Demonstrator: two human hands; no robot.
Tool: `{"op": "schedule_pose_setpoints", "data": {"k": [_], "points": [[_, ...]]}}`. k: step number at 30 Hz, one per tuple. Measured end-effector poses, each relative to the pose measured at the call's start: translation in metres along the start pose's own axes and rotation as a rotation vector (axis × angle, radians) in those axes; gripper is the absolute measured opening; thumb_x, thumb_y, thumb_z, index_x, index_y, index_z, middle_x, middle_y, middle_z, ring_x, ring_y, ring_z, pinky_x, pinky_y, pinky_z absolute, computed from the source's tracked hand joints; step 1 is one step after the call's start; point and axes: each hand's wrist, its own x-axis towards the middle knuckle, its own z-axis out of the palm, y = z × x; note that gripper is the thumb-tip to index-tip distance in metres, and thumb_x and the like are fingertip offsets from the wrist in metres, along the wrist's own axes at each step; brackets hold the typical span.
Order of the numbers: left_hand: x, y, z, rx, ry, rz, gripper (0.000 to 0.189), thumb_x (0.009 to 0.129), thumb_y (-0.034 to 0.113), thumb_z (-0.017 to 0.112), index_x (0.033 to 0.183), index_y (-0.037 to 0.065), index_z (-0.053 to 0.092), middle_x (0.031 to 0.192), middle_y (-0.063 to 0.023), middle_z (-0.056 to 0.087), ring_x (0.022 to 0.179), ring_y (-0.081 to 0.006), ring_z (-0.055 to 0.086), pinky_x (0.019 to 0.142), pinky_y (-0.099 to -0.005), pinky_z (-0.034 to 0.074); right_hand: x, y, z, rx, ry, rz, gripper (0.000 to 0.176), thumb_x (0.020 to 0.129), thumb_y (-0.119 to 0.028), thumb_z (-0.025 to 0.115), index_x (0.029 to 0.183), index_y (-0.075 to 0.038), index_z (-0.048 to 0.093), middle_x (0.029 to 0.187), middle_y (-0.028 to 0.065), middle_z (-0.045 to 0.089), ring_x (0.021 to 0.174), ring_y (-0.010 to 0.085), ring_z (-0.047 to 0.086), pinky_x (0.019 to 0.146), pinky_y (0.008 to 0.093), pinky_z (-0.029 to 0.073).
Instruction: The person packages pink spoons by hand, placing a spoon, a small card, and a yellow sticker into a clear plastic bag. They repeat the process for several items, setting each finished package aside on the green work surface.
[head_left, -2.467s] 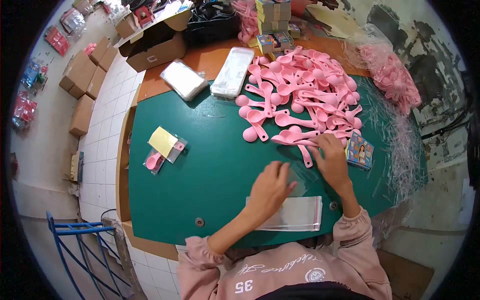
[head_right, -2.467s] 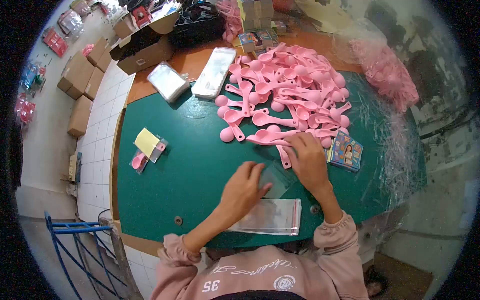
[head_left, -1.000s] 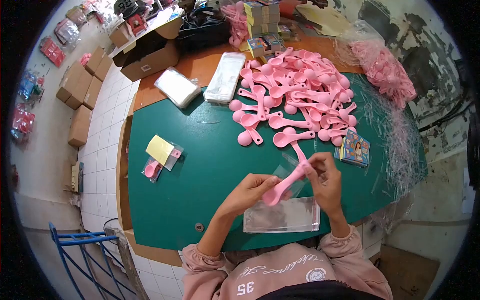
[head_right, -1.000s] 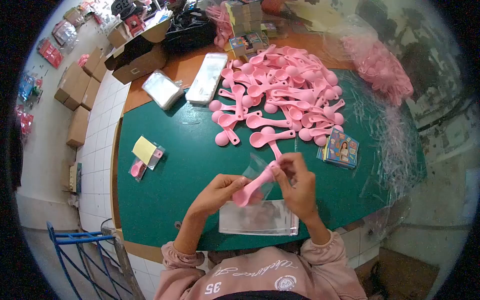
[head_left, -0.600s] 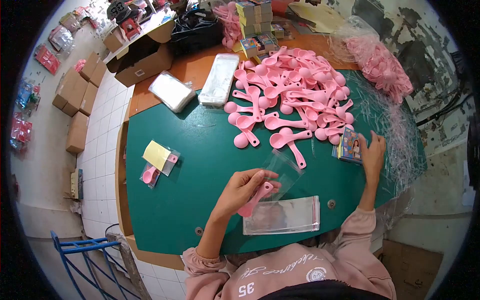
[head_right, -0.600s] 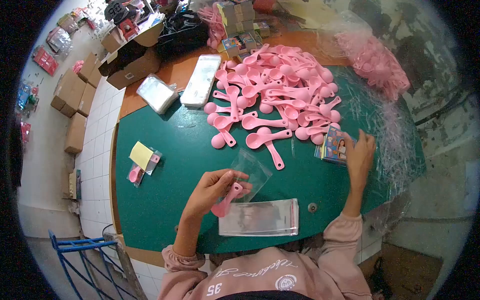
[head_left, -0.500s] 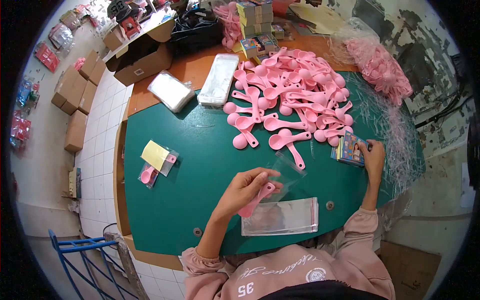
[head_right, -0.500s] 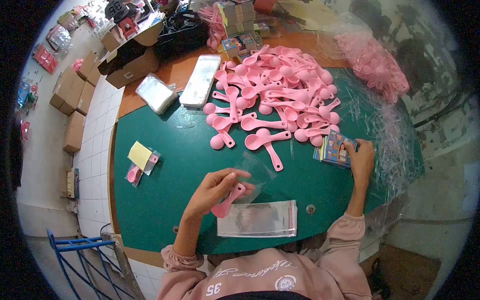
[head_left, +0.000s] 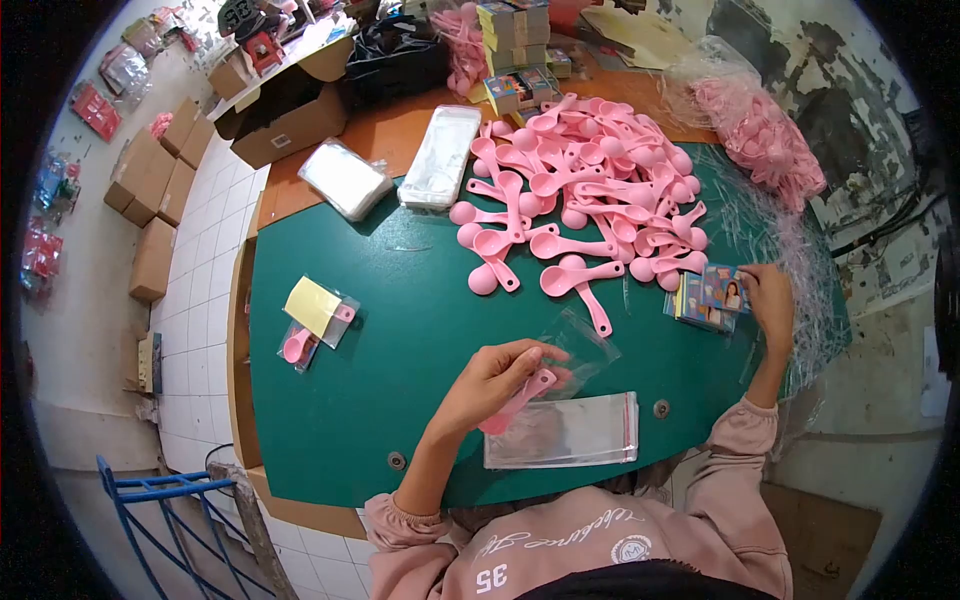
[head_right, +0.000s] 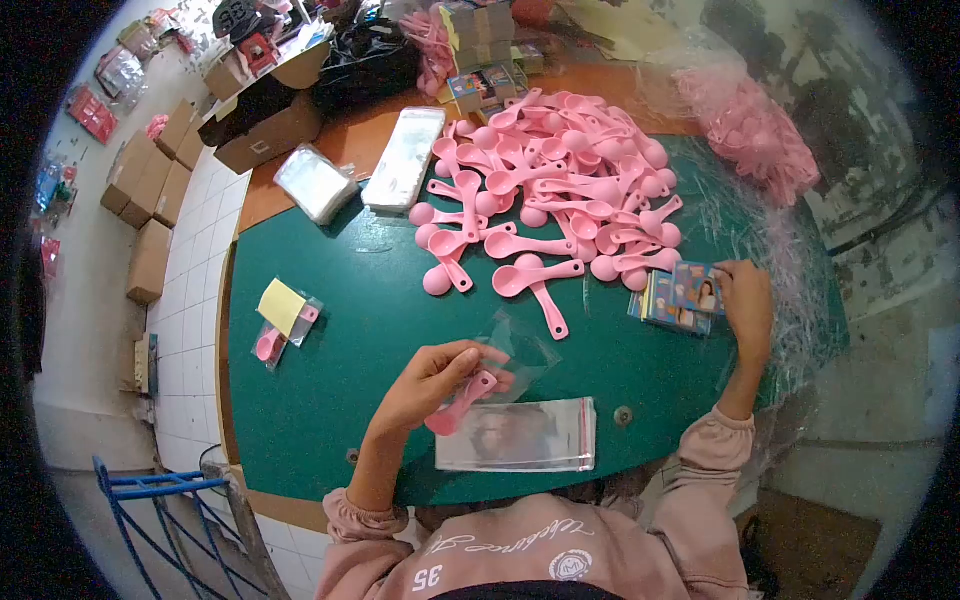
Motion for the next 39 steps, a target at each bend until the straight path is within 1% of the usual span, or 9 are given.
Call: {"op": "schedule_pose_setpoints", "data": {"k": [7,9,11,13,17,21,30,37,39], "points": [[-0.003,0.001,-0.002,0.061,-0.007,0.001,0.036,0.095,0.025,0.04,0.107,-0.005,0.055,0.095,-0.0127,0.063,0.085,-0.0138,0.06,0.076,-0.0252,0.048,-0.019,-0.016,-0.04,0.27,0.082,-0.034,0.02,0.081,-0.012,0.054,0.093,0.001,0.064,0.085,0.0177,0.063,0.075,0.0301,0.061,0.067,0.0344,0.046],[-0.002,0.004,0.001,0.067,-0.019,-0.002,0.036,0.095,0.025,0.04,0.107,-0.005,0.055,0.095,-0.0125,0.063,0.085,-0.0136,0.06,0.076,-0.025,0.047,-0.02,-0.025,-0.053,0.931,-0.023,-0.127,0.019,0.082,-0.013,0.055,0.094,0.0,0.062,0.08,0.0161,0.063,0.068,0.0213,0.06,0.06,0.0295,0.045],[-0.002,0.006,0.003,0.074,-0.03,0.0,0.036,0.095,0.025,0.04,0.107,-0.005,0.055,0.095,-0.0123,0.063,0.085,-0.0133,0.059,0.076,-0.0249,0.047,-0.007,-0.041,-0.051,0.837,-0.062,-0.085,0.019,0.081,-0.013,0.057,0.094,-0.001,0.061,0.073,0.0138,0.061,0.06,0.0126,0.057,0.053,0.0252,0.043],[-0.005,0.006,0.003,0.085,-0.004,0.033,0.032,0.095,0.022,0.039,0.104,-0.003,0.057,0.088,-0.0102,0.065,0.082,-0.012,0.06,0.073,-0.0233,0.047,-0.002,-0.062,-0.035,0.138,0.223,-0.204,0.018,0.079,-0.014,0.06,0.09,0.0,0.061,0.065,0.0099,0.059,0.053,0.0078,0.05,0.049,0.0242,0.04],[-0.011,0.003,0.002,0.036,0.027,0.029,0.033,0.095,0.022,0.039,0.105,-0.004,0.057,0.088,-0.0103,0.065,0.083,-0.0119,0.06,0.074,-0.0232,0.047,-0.027,-0.107,-0.037,0.441,0.107,-0.168,0.013,0.078,-0.012,0.061,0.084,0.0,0.063,0.062,0.0068,0.059,0.052,0.0078,0.05,0.049,0.0254,0.04],[-0.009,-0.002,0.001,0.031,-0.003,0.046,0.033,0.095,0.022,0.039,0.105,-0.004,0.057,0.089,-0.0101,0.064,0.083,-0.0116,0.06,0.073,-0.0234,0.047,-0.042,-0.123,-0.032,0.92,-0.219,-0.158,0.009,0.077,-0.006,0.065,0.083,0.0,0.063,0.062,-0.0006,0.058,0.054,0.0022,0.049,0.045,0.0192,0.037],[-0.009,-0.003,-0.001,0.063,-0.021,0.014,0.038,0.095,0.027,0.041,0.107,-0.006,0.055,0.095,-0.0119,0.063,0.089,-0.0153,0.059,0.078,-0.0263,0.047,-0.06,-0.137,-0.018,0.746,-0.397,-0.438,0.011,0.076,-0.009,0.065,0.083,-0.001,0.063,0.062,0.0036,0.058,0.053,0.0045,0.049,0.048,0.0211,0.039],[-0.009,-0.002,0.003,0.066,-0.004,0.023,0.038,0.094,0.026,0.041,0.102,-0.007,0.056,0.093,-0.0098,0.063,0.087,-0.0136,0.058,0.077,-0.0251,0.046,-0.064,-0.142,-0.014,0.876,-0.159,-0.33,0.012,0.076,-0.008,0.065,0.084,-0.001,0.062,0.063,0.0058,0.058,0.054,0.0081,0.051,0.05,0.0236,0.041],[-0.007,-0.007,-0.002,0.173,0.013,-0.005,0.035,0.094,0.024,0.041,0.102,-0.006,0.057,0.089,-0.0082,0.064,0.08,-0.011,0.057,0.072,-0.0239,0.046,-0.067,-0.147,-0.019,0.742,-0.25,-0.522,0.01,0.076,-0.007,0.064,0.084,-0.001,0.062,0.066,0.0064,0.06,0.056,0.0097,0.055,0.052,0.0245,0.042]]}}
